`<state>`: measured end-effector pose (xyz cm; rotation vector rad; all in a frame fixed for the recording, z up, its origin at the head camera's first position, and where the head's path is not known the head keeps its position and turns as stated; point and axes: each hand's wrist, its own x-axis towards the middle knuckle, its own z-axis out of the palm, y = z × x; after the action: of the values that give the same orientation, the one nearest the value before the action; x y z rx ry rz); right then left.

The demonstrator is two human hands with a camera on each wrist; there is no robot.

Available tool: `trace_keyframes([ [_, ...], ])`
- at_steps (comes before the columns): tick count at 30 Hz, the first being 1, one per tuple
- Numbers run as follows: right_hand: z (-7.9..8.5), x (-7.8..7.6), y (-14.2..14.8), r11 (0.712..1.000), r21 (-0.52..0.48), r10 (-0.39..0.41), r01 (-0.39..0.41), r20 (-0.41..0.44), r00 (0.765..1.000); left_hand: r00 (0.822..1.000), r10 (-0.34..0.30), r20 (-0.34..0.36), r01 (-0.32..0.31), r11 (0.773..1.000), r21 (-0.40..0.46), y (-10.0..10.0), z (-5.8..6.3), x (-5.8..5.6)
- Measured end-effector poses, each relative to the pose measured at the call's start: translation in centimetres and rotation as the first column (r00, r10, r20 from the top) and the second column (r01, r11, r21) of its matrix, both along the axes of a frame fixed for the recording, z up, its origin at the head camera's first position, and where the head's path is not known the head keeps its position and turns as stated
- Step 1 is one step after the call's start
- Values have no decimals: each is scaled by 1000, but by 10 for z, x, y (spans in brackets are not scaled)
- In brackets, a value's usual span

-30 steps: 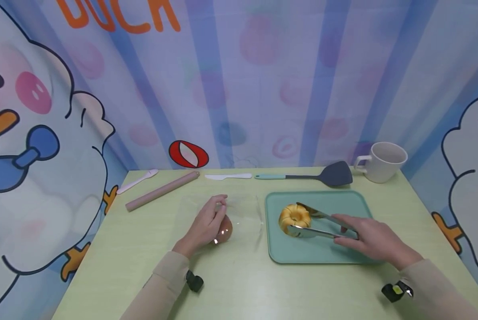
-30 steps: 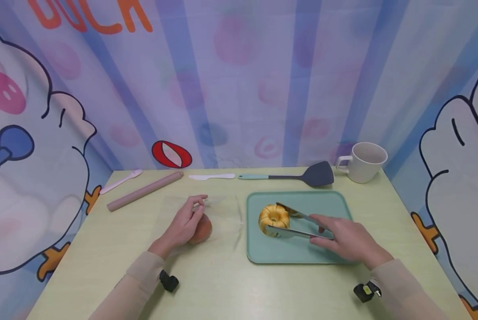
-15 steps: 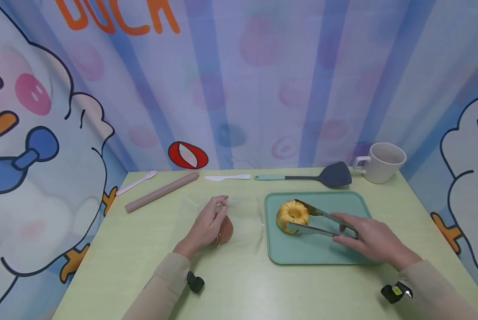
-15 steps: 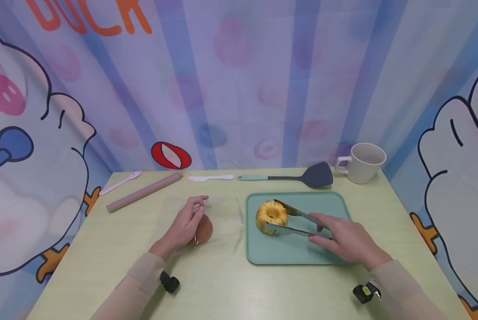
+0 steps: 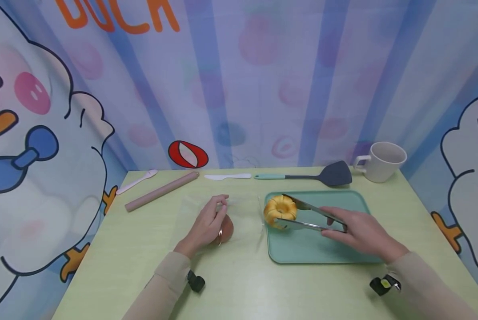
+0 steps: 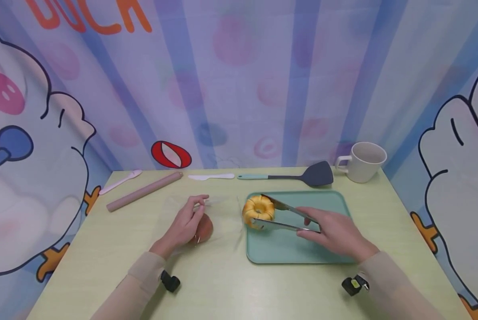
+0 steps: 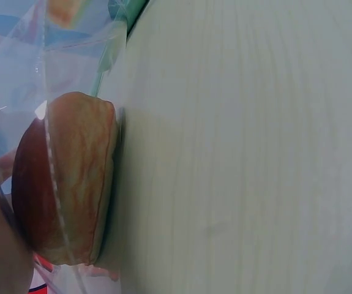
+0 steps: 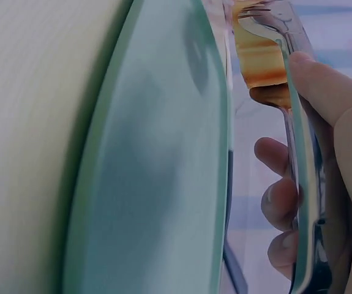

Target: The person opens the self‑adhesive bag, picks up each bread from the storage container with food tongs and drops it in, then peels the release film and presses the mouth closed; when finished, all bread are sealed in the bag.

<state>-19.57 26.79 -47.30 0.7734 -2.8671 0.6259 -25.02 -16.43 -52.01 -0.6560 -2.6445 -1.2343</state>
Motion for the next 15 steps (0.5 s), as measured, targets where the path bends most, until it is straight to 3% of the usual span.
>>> trace_keyframes([
  [9,11,-8,-33,993,0,118,-118,-66,991,1000,3,-11,-3,1000,2,-1,1,0],
  [15,15,-13,-48,986,-10,165,-166,-62,984,1000,15,-3,-15,1000,-1,-1,-1,1],
])
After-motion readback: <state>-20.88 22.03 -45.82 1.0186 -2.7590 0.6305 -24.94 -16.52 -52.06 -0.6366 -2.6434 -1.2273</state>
